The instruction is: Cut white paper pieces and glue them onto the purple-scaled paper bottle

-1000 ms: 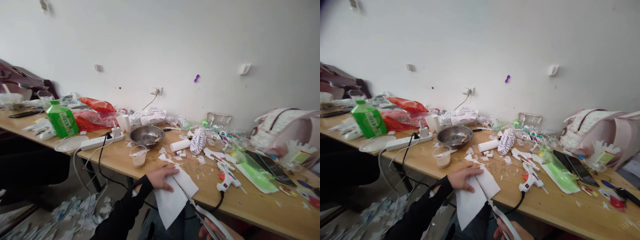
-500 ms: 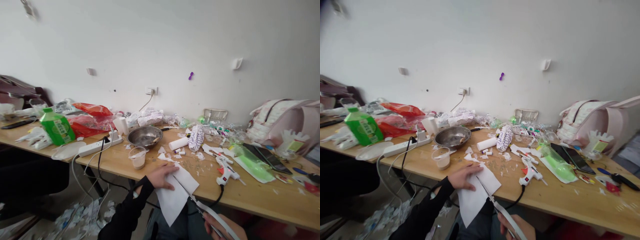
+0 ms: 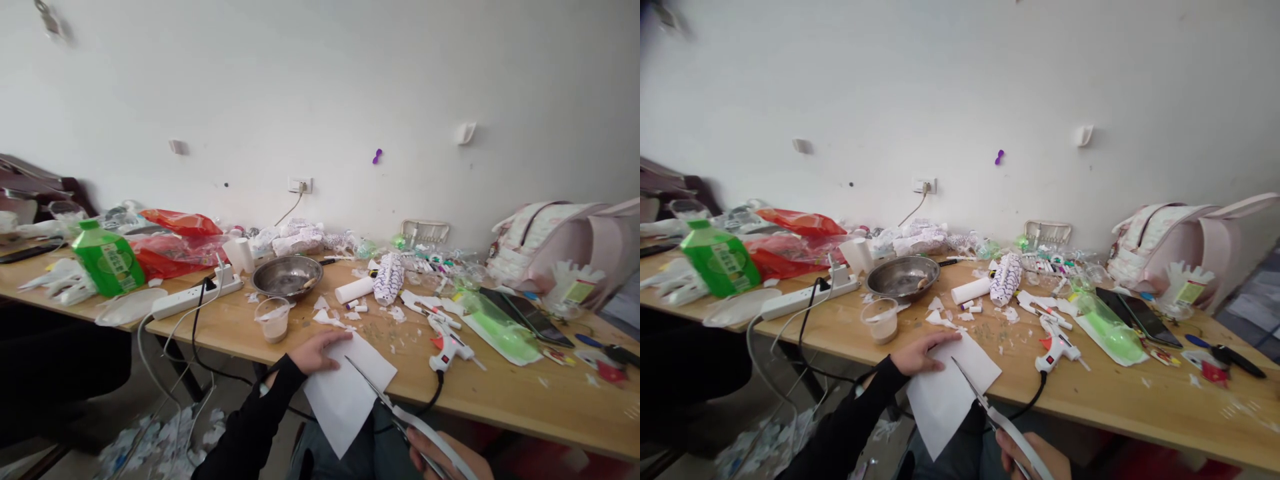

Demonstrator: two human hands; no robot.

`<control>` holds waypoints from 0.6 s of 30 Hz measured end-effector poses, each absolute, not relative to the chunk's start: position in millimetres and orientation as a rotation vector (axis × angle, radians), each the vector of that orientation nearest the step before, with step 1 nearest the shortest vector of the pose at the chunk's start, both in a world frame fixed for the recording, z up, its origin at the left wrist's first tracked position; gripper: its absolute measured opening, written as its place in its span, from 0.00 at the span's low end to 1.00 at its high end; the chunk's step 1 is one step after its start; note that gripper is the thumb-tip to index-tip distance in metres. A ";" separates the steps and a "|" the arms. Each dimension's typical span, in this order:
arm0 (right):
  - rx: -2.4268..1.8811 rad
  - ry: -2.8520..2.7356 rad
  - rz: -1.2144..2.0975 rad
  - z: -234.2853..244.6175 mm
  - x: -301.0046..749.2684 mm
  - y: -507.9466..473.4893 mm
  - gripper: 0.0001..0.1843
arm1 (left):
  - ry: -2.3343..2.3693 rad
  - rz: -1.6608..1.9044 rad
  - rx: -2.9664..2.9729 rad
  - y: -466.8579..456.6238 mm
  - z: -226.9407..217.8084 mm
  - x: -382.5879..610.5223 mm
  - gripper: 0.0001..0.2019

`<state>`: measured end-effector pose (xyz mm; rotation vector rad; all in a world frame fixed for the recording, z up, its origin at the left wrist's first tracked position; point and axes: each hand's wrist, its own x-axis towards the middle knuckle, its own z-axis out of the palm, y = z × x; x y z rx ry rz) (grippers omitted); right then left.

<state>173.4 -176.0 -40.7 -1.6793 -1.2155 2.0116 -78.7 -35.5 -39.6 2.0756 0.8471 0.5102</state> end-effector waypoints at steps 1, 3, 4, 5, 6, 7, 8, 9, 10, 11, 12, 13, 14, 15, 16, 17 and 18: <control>-1.709 -1.235 1.963 -37.5 172.6 -177.2 0.22 | 0.856 0.506 2.079 -35.9 -39.6 -78.3 0.33; -1.755 -1.267 1.873 -31.7 171.5 -178.8 0.24 | 0.865 0.502 2.089 -36.7 -39.2 -77.7 0.33; -1.770 -1.274 1.858 -29.9 171.5 -178.8 0.25 | 0.868 0.499 2.092 -37.0 -38.9 -77.3 0.33; -1.775 -1.276 1.876 -29.2 172.0 -178.3 0.25 | 0.871 0.495 2.093 -37.2 -38.4 -77.0 0.33; -1.756 -1.262 1.935 -29.4 172.9 -177.1 0.25 | 0.874 0.489 2.093 -37.3 -37.8 -76.7 0.33; -1.724 -1.232 1.992 -30.3 174.3 -175.5 0.24 | 0.876 0.486 2.094 -37.4 -37.3 -76.5 0.33; -1.693 -1.202 2.053 -31.7 176.2 -173.6 0.22 | 0.875 0.482 2.097 -37.4 -36.8 -76.3 0.33; -1.649 -1.166 2.119 -33.2 178.6 -171.7 0.20 | 0.870 0.479 2.101 -37.4 -36.3 -76.3 0.32; -1.593 -1.124 2.195 -34.4 181.3 -170.0 0.19 | 0.863 0.478 2.107 -37.4 -35.9 -76.3 0.32; -1.526 -1.076 2.274 -35.2 184.3 -168.5 0.18 | 0.857 0.477 2.111 -37.4 -35.7 -76.3 0.32; -1.460 -1.021 2.352 -35.6 187.4 -167.4 0.16 | 0.853 0.473 2.114 -37.3 -35.6 -76.5 0.32; -1.407 -0.966 2.427 -35.6 190.3 -166.7 0.15 | 0.851 0.470 2.114 -37.3 -35.5 -76.6 0.31; -1.364 -0.907 2.485 -35.5 192.8 -166.4 0.14 | 0.851 0.468 2.114 -37.3 -35.6 -76.7 0.31; -1.348 -0.861 2.504 -35.5 194.8 -166.4 0.14 | 0.854 0.469 2.112 -37.3 -35.8 -76.7 0.31; -1.367 -0.847 2.502 -35.6 196.1 -166.5 0.14 | 0.855 0.469 2.110 -37.3 -36.0 -76.8 0.31; -1.390 -0.857 2.493 -35.7 196.7 -166.6 0.14 | 0.854 0.471 2.110 -37.4 -36.2 -76.8 0.31; -1.408 -0.882 2.487 -36.0 196.8 -166.6 0.13 | 0.854 0.472 2.110 -37.4 -36.3 -76.7 0.31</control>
